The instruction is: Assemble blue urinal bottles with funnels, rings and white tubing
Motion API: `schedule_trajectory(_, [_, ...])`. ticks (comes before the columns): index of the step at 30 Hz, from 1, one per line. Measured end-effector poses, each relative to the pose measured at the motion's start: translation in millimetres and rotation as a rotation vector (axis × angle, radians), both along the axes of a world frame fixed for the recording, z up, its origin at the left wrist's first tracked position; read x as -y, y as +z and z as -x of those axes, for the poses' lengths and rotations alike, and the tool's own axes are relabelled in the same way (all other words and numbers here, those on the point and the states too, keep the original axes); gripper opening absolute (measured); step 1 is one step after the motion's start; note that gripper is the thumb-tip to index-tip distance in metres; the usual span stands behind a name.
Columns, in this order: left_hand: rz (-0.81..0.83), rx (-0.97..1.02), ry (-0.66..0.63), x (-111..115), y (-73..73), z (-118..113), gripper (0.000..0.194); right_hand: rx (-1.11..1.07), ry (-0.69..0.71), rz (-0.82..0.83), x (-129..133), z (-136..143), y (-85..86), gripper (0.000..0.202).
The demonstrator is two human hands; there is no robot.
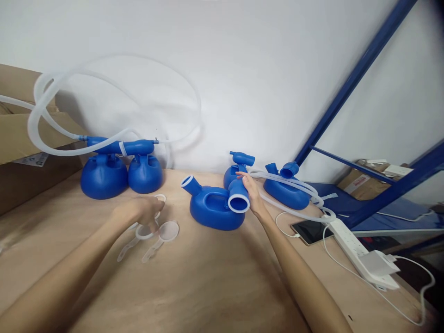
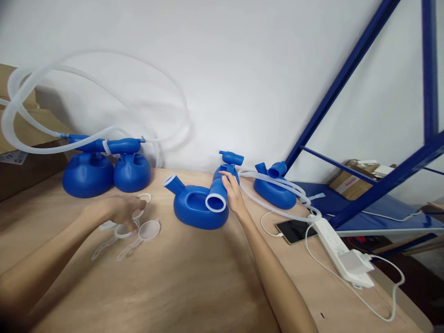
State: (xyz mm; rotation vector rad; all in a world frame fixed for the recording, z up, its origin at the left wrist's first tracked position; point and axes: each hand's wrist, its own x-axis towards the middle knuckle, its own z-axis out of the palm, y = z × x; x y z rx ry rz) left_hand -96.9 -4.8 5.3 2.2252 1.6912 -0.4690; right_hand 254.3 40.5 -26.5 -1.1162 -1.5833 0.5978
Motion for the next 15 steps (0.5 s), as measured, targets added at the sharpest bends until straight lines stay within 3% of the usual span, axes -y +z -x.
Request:
schedule_trajectory(3, [-0.234,0.201,0.012,-3,2.6,0,0.098,-0.134,-0.02,0.123,-1,3,-1.4,0.06])
schedule_trajectory(6, [-0.444,0.435,-0.111,-10,-7.3,-9,0.103,-0.206,-0.004,0.155,0,8,-2.5,0.056])
schedule_trajectory(8, [-0.479,0.556,-0.207,-16,-19.1,-17,0.1,-0.208,-0.025,0.167,-2,9,-4.0,0.058])
schedule_trajectory(11, [-0.464,0.591,-0.224,-23,-35.7,-26,0.083,-0.166,-0.073,0.209,-12,4,-7.1,0.069])
schedule_trajectory(15, [-0.49,0.553,-0.218,-26,-40.6,-25,0.071,0.078,-0.278,0.194,-30,-33,-5.5,0.07])
